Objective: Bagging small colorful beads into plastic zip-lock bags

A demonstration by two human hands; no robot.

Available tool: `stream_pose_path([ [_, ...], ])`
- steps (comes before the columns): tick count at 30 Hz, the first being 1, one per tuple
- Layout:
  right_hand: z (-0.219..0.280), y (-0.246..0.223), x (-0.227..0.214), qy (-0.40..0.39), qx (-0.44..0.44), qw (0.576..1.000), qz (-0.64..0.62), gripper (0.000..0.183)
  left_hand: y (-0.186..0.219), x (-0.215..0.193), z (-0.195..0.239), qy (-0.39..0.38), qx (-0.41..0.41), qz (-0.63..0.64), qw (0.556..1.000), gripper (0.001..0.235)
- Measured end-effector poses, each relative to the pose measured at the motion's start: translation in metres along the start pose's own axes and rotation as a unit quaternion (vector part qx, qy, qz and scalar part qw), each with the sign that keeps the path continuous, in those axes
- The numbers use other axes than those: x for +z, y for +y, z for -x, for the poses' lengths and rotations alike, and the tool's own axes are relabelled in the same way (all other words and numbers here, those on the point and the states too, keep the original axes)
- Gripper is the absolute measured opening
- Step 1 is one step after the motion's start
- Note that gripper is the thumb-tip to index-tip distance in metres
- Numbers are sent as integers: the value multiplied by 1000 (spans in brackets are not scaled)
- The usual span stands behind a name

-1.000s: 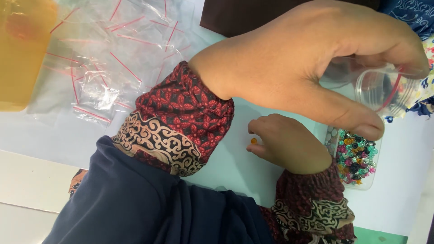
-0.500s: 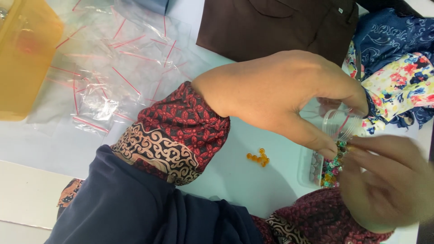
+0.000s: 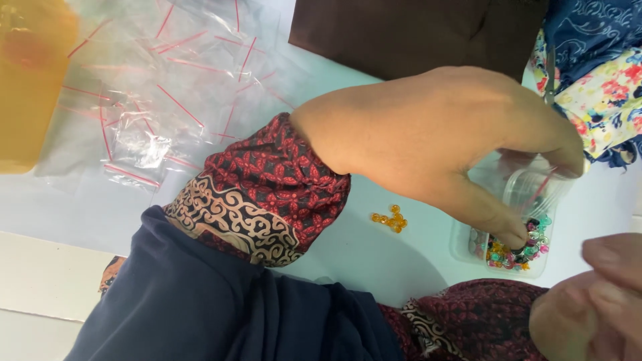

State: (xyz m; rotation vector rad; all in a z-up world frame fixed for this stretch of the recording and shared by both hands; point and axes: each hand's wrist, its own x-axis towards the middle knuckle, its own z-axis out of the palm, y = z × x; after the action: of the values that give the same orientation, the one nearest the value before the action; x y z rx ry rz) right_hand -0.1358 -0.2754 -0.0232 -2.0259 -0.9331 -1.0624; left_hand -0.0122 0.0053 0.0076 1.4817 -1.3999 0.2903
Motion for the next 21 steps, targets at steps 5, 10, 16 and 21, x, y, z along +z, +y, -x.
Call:
stream_pose_path([
  [5, -16, 6, 18, -343, 36, 933, 102, 14, 6, -7, -1, 39, 43, -4, 998, 40],
  [10, 13, 17, 58, -508, 51, 797, 323, 48, 6, -1, -3, 42, 62, -13, 997, 41],
  [16, 54, 42, 73, -515, -18, 724, 458, 64, 6, 3, -3, 17, 33, -28, 999, 41],
  [21, 53, 45, 58, -426, -28, 846, 320, 31, 5, 5, -3, -15, 2, -42, 999, 43],
])
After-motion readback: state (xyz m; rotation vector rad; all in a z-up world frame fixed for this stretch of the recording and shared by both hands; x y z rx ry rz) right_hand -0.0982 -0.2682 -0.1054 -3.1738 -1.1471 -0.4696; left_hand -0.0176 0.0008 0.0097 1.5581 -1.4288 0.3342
